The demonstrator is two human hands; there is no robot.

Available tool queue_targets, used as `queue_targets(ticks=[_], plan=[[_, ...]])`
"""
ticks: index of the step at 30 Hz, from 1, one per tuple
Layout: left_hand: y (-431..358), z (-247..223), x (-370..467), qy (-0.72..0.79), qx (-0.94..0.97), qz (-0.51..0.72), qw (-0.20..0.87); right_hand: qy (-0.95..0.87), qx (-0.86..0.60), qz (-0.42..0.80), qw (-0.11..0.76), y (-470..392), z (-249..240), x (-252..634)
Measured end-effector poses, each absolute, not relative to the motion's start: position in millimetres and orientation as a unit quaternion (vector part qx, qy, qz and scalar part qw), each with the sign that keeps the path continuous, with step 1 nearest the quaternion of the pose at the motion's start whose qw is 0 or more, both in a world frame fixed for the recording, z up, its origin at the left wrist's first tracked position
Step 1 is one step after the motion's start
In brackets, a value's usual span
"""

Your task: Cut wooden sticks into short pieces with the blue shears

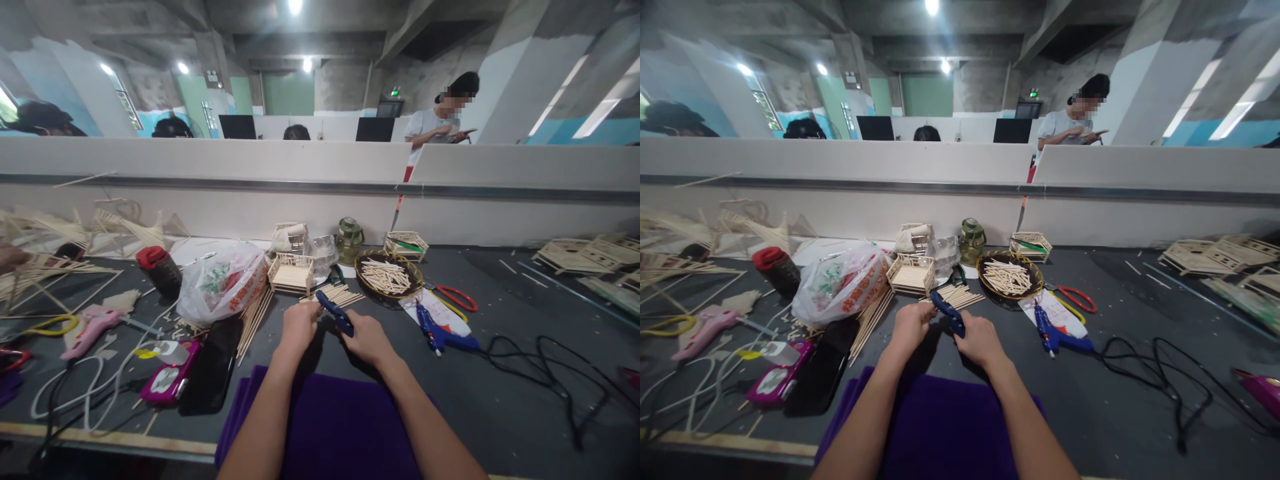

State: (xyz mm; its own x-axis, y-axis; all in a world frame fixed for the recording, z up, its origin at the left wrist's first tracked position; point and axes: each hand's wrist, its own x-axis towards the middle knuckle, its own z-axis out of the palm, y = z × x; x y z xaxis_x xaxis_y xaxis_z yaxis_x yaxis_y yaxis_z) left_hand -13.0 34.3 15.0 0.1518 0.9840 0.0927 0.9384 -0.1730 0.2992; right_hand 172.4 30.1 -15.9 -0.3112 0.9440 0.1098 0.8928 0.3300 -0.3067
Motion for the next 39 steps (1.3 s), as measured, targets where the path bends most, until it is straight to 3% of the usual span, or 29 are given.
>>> queue_targets(ticks=[8,16,18,22,26,31,34,39], plan=[[37,10,-14,0.646,0.739,0.163,0.099,-0.8,-0.575,0.11,0.127,35,-25,168],[47,-3,-47,0.714,0.575,0.388,0.095,-0.833,-0.526,0.095,0.142,20,-12,170],[51,-5,-49,0.671,0.538,0.488,0.148,-0.845,-0.508,0.102,0.135,17,-10,172],[55,-3,-40,0.505,0.441,0.651,0.356,-0.865,-0.467,0.128,0.131,14,-9,171],[53,2,-29,0.452,0.347,0.671,0.475,-0.831,-0.51,0.133,0.179,24,-9,170],[52,3,-24,0.442,0.325,0.665,0.507,-0.719,-0.673,0.052,0.164,53,-13,170],[52,2,-23,0.439,0.33,0.661,0.512,-0.67,-0.714,0.109,0.172,65,-19,170],[52,2,-20,0.424,0.333,0.659,0.524,-0.638,-0.702,0.188,0.255,76,-19,183]])
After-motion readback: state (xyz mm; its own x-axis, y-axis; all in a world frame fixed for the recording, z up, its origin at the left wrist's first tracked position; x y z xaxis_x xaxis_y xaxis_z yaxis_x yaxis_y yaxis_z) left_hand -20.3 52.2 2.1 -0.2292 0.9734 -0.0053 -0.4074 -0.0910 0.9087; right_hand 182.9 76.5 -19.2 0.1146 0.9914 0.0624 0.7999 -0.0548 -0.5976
